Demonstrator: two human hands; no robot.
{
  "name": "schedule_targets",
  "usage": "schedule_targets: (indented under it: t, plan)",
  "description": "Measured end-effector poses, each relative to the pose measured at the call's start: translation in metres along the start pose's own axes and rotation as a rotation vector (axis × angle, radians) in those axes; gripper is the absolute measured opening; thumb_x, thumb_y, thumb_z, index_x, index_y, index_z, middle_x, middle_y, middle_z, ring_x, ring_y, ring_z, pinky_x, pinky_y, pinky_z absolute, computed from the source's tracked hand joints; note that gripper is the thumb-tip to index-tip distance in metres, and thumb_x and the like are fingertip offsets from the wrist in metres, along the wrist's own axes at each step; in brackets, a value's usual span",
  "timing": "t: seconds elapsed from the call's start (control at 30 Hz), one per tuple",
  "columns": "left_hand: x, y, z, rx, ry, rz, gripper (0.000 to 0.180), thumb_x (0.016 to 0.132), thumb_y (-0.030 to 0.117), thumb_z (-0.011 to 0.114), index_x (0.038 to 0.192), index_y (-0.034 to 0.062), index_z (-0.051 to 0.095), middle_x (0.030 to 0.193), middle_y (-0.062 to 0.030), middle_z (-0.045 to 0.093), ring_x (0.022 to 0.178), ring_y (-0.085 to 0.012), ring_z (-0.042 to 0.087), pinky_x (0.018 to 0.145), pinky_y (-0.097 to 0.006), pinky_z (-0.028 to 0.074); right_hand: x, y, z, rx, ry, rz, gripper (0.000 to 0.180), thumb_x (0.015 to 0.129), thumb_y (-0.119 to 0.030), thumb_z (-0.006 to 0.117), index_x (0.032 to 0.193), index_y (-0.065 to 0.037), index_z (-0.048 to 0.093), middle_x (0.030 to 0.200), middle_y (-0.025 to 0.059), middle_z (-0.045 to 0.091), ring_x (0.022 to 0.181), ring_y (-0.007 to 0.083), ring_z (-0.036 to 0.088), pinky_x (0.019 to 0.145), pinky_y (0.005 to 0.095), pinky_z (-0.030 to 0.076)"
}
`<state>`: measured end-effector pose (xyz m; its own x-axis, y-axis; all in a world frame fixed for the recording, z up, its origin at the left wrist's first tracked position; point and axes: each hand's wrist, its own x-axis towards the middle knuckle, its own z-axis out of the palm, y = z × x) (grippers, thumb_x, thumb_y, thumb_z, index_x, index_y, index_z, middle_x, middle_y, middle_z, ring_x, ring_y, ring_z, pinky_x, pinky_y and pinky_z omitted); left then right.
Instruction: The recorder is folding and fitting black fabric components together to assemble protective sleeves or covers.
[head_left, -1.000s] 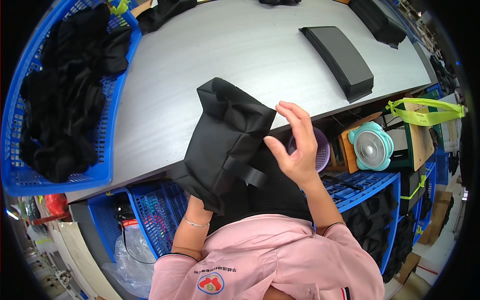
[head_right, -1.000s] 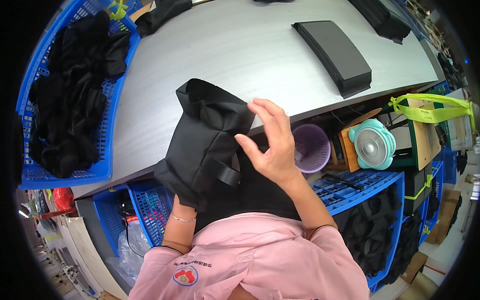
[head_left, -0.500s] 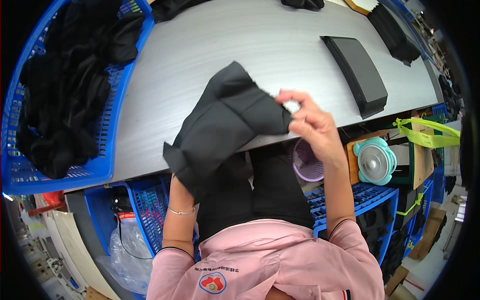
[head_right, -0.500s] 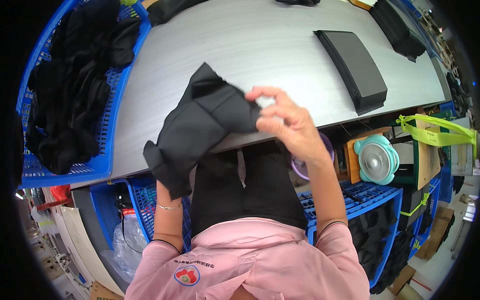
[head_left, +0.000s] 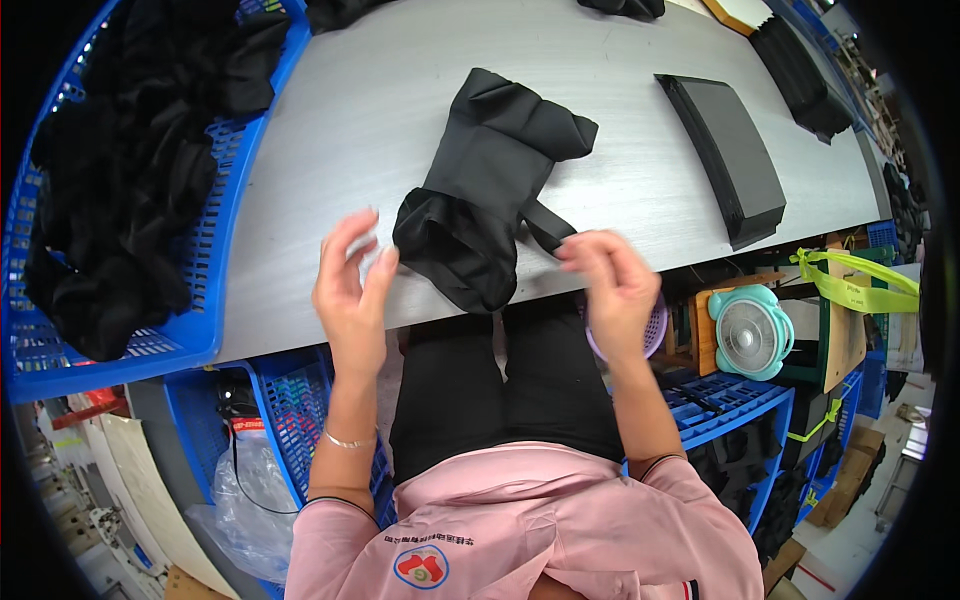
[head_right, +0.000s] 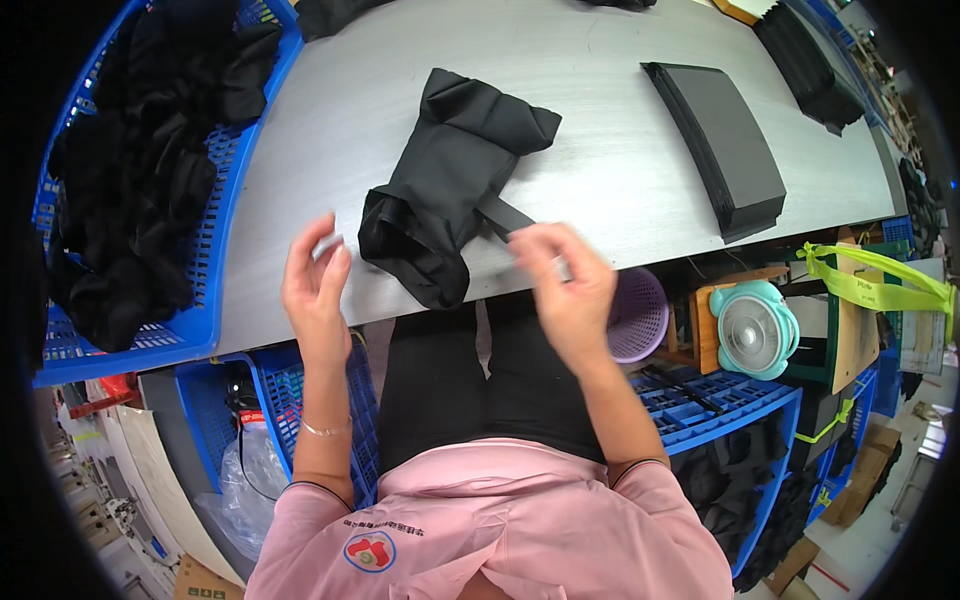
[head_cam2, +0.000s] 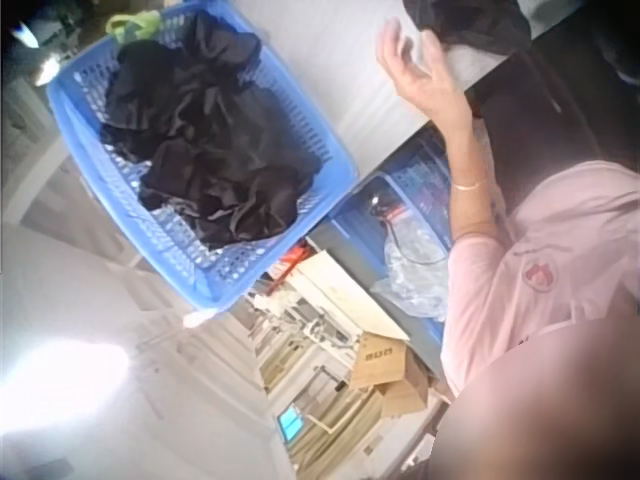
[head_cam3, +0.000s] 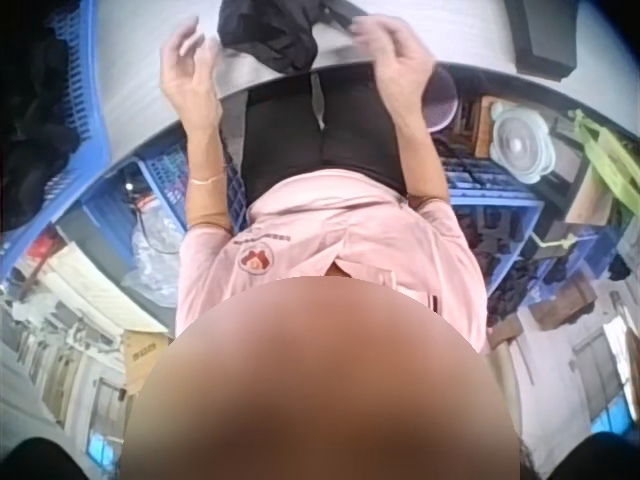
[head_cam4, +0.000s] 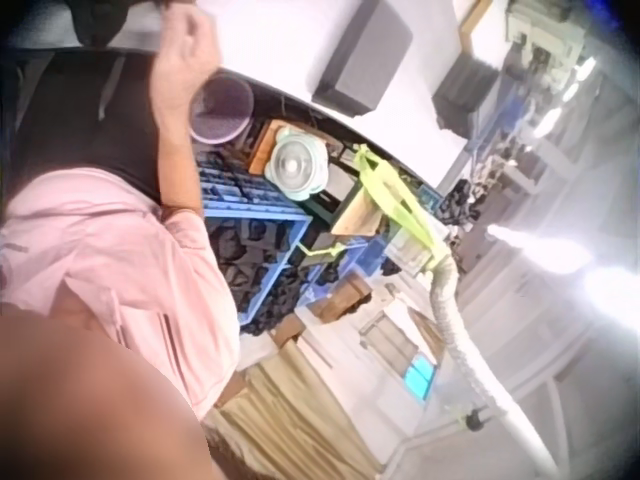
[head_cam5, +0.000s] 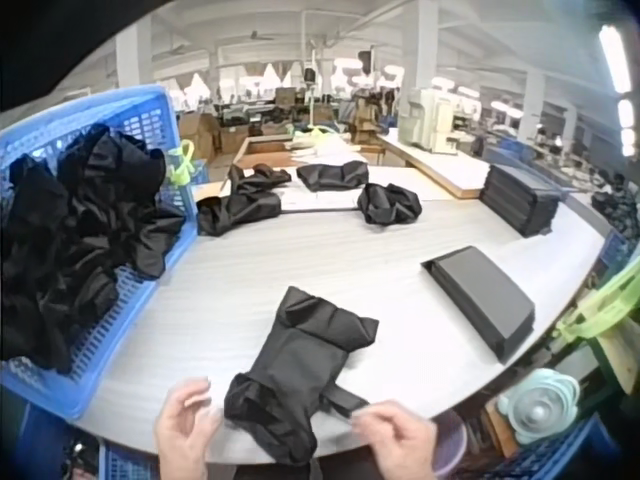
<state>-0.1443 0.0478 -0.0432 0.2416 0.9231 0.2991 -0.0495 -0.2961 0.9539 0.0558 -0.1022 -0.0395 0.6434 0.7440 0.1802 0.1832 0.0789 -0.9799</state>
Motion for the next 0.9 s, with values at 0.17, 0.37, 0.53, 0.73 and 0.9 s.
schedule_targets:
  t: [0.17,0.37,0.53,0.73,0.9]
  plan:
    - [0.049,0.002,0.009,-0.218,-0.479,-0.428,0.030,0.090,0.005,0.068,0.119,0.0022,0.064,0.096,0.0013,0.064,0.090,-0.0055,0.056,0.084,-0.022,0.046,0.000,0.008,0.041,0.171,-0.140,0.081,0.031,0.086,-0.010,0.076,0.113,0.002,0.066,0.089,0.0020,0.068,0.080,0.0098,0.062,0.077,0.0245,0.051]
    - [0.050,-0.008,0.012,-0.376,-0.874,-0.693,0.021,0.082,0.004,0.077,0.095,0.0097,0.062,0.087,0.0070,0.056,0.082,-0.0033,0.054,0.079,-0.021,0.047,0.017,0.013,0.019,0.439,-0.210,0.430,0.028,0.084,-0.008,0.078,0.109,0.001,0.067,0.095,0.0019,0.069,0.086,0.0071,0.062,0.079,0.0225,0.051]
    - [0.034,-0.011,0.027,-0.371,-0.910,-0.626,0.026,0.078,-0.005,0.078,0.092,0.0087,0.060,0.086,0.0072,0.055,0.081,-0.0026,0.055,0.077,-0.019,0.048,0.023,0.011,0.013,0.410,-0.184,0.452,0.041,0.081,-0.005,0.078,0.117,0.002,0.062,0.104,0.0059,0.069,0.093,0.0115,0.065,0.086,0.0259,0.052]
    - [0.029,-0.012,0.035,-0.385,-0.617,-0.532,0.021,0.085,-0.009,0.069,0.101,0.0029,0.063,0.094,0.0013,0.064,0.091,-0.0065,0.061,0.084,-0.021,0.051,0.021,0.027,-0.024,0.867,-0.486,0.548,0.041,0.084,-0.008,0.073,0.120,0.000,0.056,0.111,0.0022,0.061,0.093,0.0049,0.057,0.085,0.0209,0.046]
    - [0.004,-0.017,0.048,-0.230,-0.502,-0.287,0.020,0.086,-0.012,0.060,0.101,0.0006,0.064,0.093,0.0008,0.062,0.087,-0.0059,0.059,0.077,-0.021,0.048,0.014,0.003,0.015,0.459,-0.397,0.474,0.019,0.086,-0.011,0.075,0.089,-0.006,0.057,0.081,-0.0045,0.058,0.072,0.0031,0.054,0.066,0.0203,0.047]
